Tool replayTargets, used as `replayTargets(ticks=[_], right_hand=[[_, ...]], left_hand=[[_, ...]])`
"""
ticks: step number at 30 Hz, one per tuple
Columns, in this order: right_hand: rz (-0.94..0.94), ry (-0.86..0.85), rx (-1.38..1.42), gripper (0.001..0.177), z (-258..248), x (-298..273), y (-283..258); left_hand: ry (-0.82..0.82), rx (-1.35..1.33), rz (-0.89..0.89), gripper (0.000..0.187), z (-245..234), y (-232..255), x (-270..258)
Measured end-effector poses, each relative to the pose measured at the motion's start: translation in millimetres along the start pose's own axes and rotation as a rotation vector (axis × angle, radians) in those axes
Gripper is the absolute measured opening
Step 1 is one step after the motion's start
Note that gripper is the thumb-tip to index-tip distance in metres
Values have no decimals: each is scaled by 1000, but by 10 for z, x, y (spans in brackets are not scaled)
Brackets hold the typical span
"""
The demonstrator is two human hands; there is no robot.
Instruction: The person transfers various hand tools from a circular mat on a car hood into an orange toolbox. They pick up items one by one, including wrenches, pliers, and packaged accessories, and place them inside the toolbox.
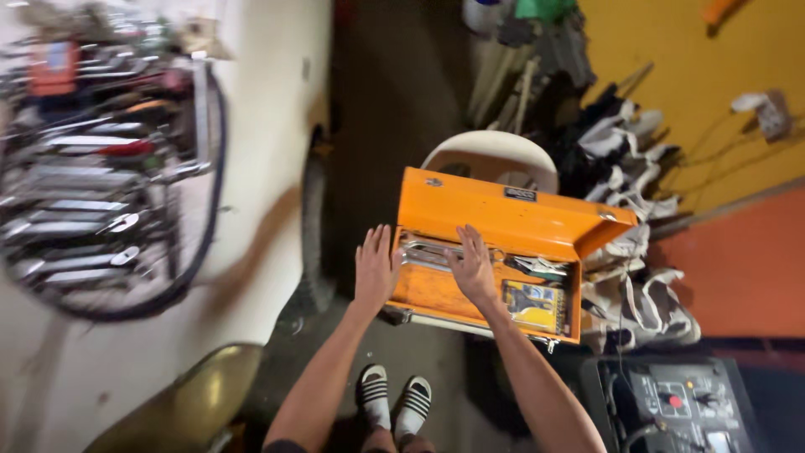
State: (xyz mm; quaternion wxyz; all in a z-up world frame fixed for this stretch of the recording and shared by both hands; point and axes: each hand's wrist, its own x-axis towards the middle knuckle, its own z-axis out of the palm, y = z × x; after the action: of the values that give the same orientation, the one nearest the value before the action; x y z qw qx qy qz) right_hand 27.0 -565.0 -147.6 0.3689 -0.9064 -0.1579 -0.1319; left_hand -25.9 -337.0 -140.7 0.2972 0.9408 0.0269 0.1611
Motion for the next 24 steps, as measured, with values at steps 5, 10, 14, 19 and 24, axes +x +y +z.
replayTargets(ticks=[5, 10, 14, 19, 24], right_hand=[[-159, -11, -30, 57, -317, 155, -861], [-253, -109, 25, 56, -361, 298, -1637], [-315, -176, 105, 51, -195, 445, -2237], [-386, -302, 166, 43, 216, 553, -2939], [-418, -444, 209, 36, 846, 691, -3676]], left_hand=[[112, 47, 1, 58, -876, 128, 40], [180, 50, -85, 58, -1692, -33, -30], [283, 74, -86, 49, -2277, -358, -163], [306, 44, -126, 35, -2930, -978, -409], [265, 47, -242, 30, -3555, -1684, -499]])
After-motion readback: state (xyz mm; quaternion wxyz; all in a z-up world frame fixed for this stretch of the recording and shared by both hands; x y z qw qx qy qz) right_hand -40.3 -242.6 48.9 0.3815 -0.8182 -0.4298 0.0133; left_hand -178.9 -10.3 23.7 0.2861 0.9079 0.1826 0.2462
